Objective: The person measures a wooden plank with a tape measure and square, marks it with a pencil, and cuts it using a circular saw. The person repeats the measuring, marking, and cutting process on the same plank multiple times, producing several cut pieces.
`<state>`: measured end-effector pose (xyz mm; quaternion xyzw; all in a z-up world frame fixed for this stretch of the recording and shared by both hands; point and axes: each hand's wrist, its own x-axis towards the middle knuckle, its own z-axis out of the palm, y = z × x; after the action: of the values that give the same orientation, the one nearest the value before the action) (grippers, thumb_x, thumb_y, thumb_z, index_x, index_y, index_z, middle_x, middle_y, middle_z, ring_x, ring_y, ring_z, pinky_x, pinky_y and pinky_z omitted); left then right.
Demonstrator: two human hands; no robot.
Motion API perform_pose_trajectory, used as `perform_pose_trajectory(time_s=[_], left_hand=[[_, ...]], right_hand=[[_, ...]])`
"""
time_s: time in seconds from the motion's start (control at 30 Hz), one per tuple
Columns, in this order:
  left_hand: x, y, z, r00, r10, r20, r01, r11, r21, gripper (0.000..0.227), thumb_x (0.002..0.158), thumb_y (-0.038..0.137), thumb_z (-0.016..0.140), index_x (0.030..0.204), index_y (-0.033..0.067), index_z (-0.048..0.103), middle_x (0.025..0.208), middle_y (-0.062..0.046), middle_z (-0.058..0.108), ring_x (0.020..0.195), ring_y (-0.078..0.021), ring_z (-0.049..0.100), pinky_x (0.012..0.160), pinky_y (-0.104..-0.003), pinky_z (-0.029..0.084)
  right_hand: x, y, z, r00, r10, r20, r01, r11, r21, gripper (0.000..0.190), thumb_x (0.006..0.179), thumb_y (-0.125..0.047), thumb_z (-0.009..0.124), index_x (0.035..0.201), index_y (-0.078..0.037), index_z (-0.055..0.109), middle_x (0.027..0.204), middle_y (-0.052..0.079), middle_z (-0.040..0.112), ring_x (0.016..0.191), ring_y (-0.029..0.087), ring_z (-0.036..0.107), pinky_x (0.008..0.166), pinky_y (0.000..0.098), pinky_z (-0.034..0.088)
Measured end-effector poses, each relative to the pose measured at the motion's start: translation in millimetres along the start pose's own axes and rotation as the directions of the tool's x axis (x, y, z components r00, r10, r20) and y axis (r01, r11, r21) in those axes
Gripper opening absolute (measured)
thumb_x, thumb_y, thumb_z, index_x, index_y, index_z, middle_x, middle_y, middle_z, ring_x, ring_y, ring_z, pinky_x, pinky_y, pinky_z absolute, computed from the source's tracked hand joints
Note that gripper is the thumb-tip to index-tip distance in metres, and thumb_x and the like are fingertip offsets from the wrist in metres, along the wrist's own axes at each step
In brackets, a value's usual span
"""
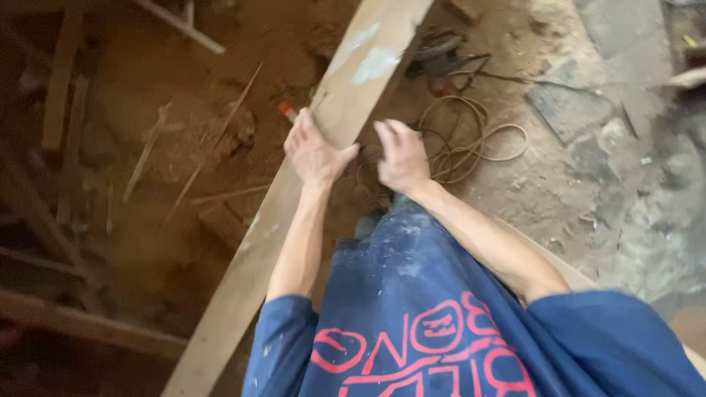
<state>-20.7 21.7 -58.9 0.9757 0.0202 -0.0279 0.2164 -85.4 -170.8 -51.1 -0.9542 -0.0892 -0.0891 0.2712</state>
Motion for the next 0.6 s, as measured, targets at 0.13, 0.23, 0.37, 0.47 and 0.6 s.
perform_pose_trajectory(time_s=[0.13,0.23,0.37,0.47,0.6], left_hand=[[0.7,-0.7,-1.0,0.99,-0.089,0.109,0.092,0.996,-0.019,0.129,0.056,0.057,0.091,0.154,0.006,0.023,0.151,-0.016,0.041,0.141,-0.0359,0.038,0.119,-0.049,0.027],[1.2,-2.7,-4.3,0.989,-0.083,0.121,0.085,0.996,-0.014,0.131,0.056,0.057,0.092,0.154,0.0059,0.021,0.151,-0.018,0.039,0.14,-0.0357,0.037,0.119,-0.05,0.025],[-4.3,0.4,-8.4,0.999,-0.005,0.046,0.007,0.999,-0.041,0.142,0.049,0.063,0.095,0.152,0.0046,0.018,0.149,-0.021,0.038,0.138,-0.0378,0.034,0.115,-0.053,0.025],[-0.7,3.4,-16.5,0.997,-0.022,0.07,0.026,0.999,-0.048,0.146,0.051,0.066,0.097,0.153,0.0038,0.013,0.149,-0.022,0.035,0.138,-0.0384,0.032,0.114,-0.061,0.019],[4.8,17.1,-27.4,0.945,-0.182,0.271,0.179,0.983,0.036,0.137,0.059,0.062,0.093,0.16,0.0098,0.017,0.154,-0.019,0.036,0.142,-0.0354,0.033,0.121,-0.057,0.024]], right_hand=[[-55.0,19.6,-3.3,0.937,0.25,0.244,-0.278,0.956,0.089,0.08,0.075,-0.012,0.073,0.149,-0.004,0.044,0.141,0.024,0.045,0.129,0.044,0.052,0.107,0.0471,0.049],[-70.5,33.0,-1.7,0.698,0.509,0.504,-0.546,0.834,-0.086,0.079,0.076,-0.017,0.075,0.148,-0.008,0.044,0.141,0.026,0.047,0.12,0.045,0.056,0.1,0.0485,0.049],[-92.3,41.7,-6.4,0.631,0.44,0.64,-0.456,0.877,-0.153,0.066,0.08,-0.022,0.075,0.142,-0.009,0.055,0.125,0.027,0.063,0.116,0.043,0.063,0.101,0.0483,0.052],[-96.0,53.4,-3.2,0.627,0.379,0.68,-0.393,0.908,-0.144,0.065,0.08,-0.026,0.076,0.14,-0.01,0.056,0.12,0.025,0.066,0.114,0.043,0.063,0.098,0.0501,0.051],[-96.4,79.3,0.0,0.659,0.334,0.674,-0.355,0.928,-0.113,0.062,0.081,-0.026,0.076,0.138,-0.009,0.058,0.122,0.024,0.066,0.115,0.042,0.063,0.095,0.0507,0.052]])
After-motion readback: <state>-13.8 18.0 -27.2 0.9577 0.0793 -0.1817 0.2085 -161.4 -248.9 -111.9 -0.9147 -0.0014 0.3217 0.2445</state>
